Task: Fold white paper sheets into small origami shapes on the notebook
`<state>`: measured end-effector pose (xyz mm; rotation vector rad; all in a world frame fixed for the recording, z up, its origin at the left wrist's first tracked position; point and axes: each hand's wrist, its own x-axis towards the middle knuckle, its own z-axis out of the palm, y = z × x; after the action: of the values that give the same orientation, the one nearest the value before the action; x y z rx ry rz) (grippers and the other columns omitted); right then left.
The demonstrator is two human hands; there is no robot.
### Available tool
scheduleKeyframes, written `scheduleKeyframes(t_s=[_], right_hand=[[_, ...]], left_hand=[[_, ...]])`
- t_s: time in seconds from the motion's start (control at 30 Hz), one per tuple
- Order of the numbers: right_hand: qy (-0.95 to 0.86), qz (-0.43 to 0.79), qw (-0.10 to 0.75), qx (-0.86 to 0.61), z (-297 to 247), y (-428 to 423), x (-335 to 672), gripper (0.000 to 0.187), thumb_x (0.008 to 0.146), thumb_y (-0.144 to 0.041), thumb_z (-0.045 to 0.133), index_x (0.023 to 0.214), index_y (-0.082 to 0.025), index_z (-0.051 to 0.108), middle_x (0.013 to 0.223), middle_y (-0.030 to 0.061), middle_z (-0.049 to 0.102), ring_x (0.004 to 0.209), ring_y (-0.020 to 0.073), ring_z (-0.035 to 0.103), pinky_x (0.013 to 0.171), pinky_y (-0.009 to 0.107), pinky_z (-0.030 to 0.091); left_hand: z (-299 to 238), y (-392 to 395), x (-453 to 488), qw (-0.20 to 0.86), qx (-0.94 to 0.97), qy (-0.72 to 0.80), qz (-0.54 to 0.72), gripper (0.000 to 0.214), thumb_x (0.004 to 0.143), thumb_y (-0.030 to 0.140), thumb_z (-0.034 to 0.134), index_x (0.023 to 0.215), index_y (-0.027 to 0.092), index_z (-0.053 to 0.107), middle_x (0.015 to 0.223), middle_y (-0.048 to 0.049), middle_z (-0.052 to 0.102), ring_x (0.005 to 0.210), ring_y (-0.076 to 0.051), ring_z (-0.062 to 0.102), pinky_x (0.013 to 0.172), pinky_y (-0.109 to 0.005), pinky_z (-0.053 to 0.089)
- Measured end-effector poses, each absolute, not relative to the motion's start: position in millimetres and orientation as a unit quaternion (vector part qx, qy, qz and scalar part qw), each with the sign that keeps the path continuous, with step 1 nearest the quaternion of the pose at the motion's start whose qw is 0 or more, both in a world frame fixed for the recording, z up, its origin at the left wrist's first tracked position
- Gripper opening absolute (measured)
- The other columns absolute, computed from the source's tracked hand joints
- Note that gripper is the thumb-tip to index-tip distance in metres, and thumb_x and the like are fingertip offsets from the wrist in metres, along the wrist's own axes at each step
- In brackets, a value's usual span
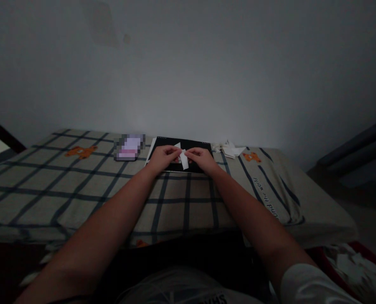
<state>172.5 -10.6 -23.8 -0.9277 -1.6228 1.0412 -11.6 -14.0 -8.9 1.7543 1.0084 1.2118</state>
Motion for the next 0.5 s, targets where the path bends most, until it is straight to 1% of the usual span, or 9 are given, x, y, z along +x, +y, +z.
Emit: scheduleKeyframes(t_s=[0.1, 0.2, 0.3, 0.37, 0.5], right_hand=[[-0.670, 0.426, 0.465, -0.392, -24.7, -10.1, 172.6, 0.030, 0.069, -0.042, 0.067, 0.081, -0.015, 0.067, 0.073, 0.0025, 0.064, 0.060, 0.0104, 0.054, 0.060, 0.025, 0.043], [-0.684, 0.407, 0.455, -0.400, -25.4, -10.7, 172.7, 0.030, 0.069, -0.043, 0.066, 0.079, -0.015, 0.067, 0.068, 0.0018, 0.063, 0.060, 0.0109, 0.054, 0.060, 0.025, 0.043], [-0.689, 0.402, 0.449, -0.403, -24.3, -13.1, 172.5, 0.029, 0.069, -0.042, 0.066, 0.077, -0.015, 0.067, 0.068, 0.0020, 0.064, 0.061, 0.0114, 0.055, 0.060, 0.025, 0.043], [-0.691, 0.403, 0.445, -0.402, -23.2, -14.7, 172.4, 0.028, 0.069, -0.042, 0.066, 0.076, -0.015, 0.067, 0.069, 0.0026, 0.064, 0.062, 0.0120, 0.056, 0.060, 0.025, 0.043], [-0.694, 0.402, 0.440, -0.403, -23.1, -14.3, 172.9, 0.030, 0.069, -0.044, 0.066, 0.077, -0.015, 0.068, 0.069, 0.0027, 0.064, 0.062, 0.0120, 0.055, 0.060, 0.025, 0.043]], left_hand=[[-10.0, -12.9, -12.3, 0.362, 0.688, 0.407, 0.480, 0.031, 0.071, 0.042, 0.066, 0.081, 0.013, 0.068, 0.071, -0.0044, 0.066, 0.060, -0.012, 0.057, 0.059, -0.025, 0.046], [-12.8, -10.8, -12.6, 0.376, 0.685, 0.402, 0.477, 0.029, 0.069, 0.040, 0.067, 0.077, 0.013, 0.066, 0.068, -0.0029, 0.064, 0.060, -0.012, 0.058, 0.060, -0.025, 0.046], [-14.7, -10.8, -11.6, 0.397, 0.684, 0.391, 0.470, 0.030, 0.068, 0.040, 0.067, 0.081, 0.013, 0.067, 0.072, -0.0033, 0.065, 0.062, -0.012, 0.058, 0.061, -0.025, 0.047], [-14.5, -12.2, -10.8, 0.383, 0.698, 0.391, 0.462, 0.032, 0.069, 0.042, 0.066, 0.084, 0.014, 0.068, 0.076, -0.0043, 0.067, 0.065, -0.013, 0.059, 0.063, -0.026, 0.047], [-12.6, -15.0, -10.7, 0.339, 0.719, 0.400, 0.456, 0.032, 0.071, 0.045, 0.064, 0.080, 0.014, 0.070, 0.076, -0.0049, 0.068, 0.068, -0.014, 0.059, 0.065, -0.026, 0.046]])
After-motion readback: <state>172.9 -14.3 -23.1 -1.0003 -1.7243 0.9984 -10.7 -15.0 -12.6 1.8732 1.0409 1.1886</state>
